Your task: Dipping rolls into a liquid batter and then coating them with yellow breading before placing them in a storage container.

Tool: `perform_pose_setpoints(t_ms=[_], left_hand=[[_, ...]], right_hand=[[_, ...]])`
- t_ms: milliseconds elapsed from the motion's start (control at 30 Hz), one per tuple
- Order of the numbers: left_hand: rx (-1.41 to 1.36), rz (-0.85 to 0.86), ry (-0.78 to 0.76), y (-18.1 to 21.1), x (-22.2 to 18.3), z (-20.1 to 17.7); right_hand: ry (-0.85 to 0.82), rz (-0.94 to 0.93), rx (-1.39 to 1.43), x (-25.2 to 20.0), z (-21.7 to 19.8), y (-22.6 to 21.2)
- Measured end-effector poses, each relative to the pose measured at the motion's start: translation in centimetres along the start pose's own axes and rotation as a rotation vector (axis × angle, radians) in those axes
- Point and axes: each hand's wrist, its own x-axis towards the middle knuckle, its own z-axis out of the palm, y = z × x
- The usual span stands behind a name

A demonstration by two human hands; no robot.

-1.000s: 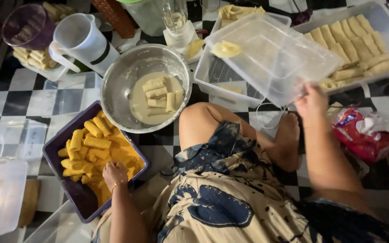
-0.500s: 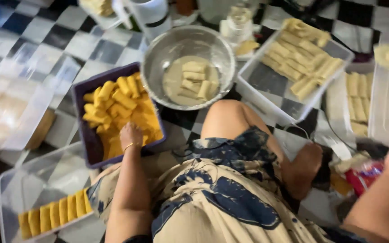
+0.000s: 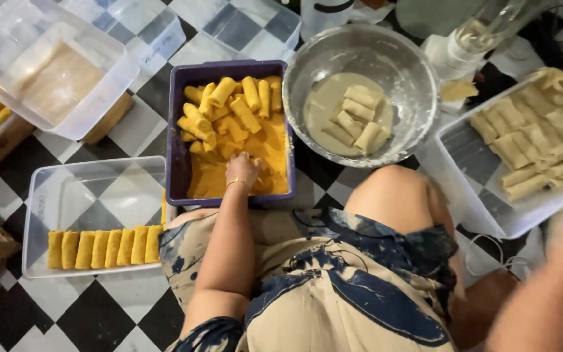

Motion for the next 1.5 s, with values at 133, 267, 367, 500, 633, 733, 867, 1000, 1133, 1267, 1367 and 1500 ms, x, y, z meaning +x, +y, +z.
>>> perform_pose_setpoints(t_ms=[133,267,367,500,633,733,867,1000,1133,1267,1367,1500], left_hand=[[-0.051,0.03,-0.043,-1.5,3.1,1.0],[-0.14,0.129,-0.179,-1.0,3.1,-1.5],[-0.153,0.144,-0.282,0.3,2.2,-3.9],[-0.197,0.189,-0.305,2.1,1.7,-5.6],[-0.19,0.221,-0.332,1.4,2.5,-4.5],[-0.119,0.208,-0.35,1.3,2.7,-3.5],[-0.162,0.299,-0.29,1.8,2.4,-3.0],[-0.131,0.386,-0.202,2.5,2.2,-1.9],[-0.113,0.409,-0.208,1.8,3.3,1.5],[0.094,0.424,-0.266,2.0,2.7,1.5],[0.236,0.367,-0.386,1.8,2.1,1.0],[0.333,0.138,-0.573,3.4,-1.0,-3.8]], right_hand=[[-0.029,0.139,0.654,18.8,4.1,-33.3],[-0.684,-0.15,0.689,23.6,7.4,-51.1],[-0.892,-0.282,0.322,22.5,15.3,-53.9],[-0.805,-0.234,0.103,21.7,21.1,-55.7],[-0.502,-0.583,-0.033,21.9,18.5,-56.9],[-0.504,-0.665,-0.055,22.2,17.0,-56.9],[-0.776,-0.531,-0.023,24.0,14.7,-57.7],[-0.912,-0.348,0.311,24.7,13.0,-57.7],[-1.056,-0.425,0.785,24.5,4.7,-61.4],[-1.063,-0.046,1.105,22.3,6.4,-61.4],[-1.063,0.407,1.314,22.2,9.7,-61.3],[-0.812,0.736,1.366,23.6,12.0,-60.5]])
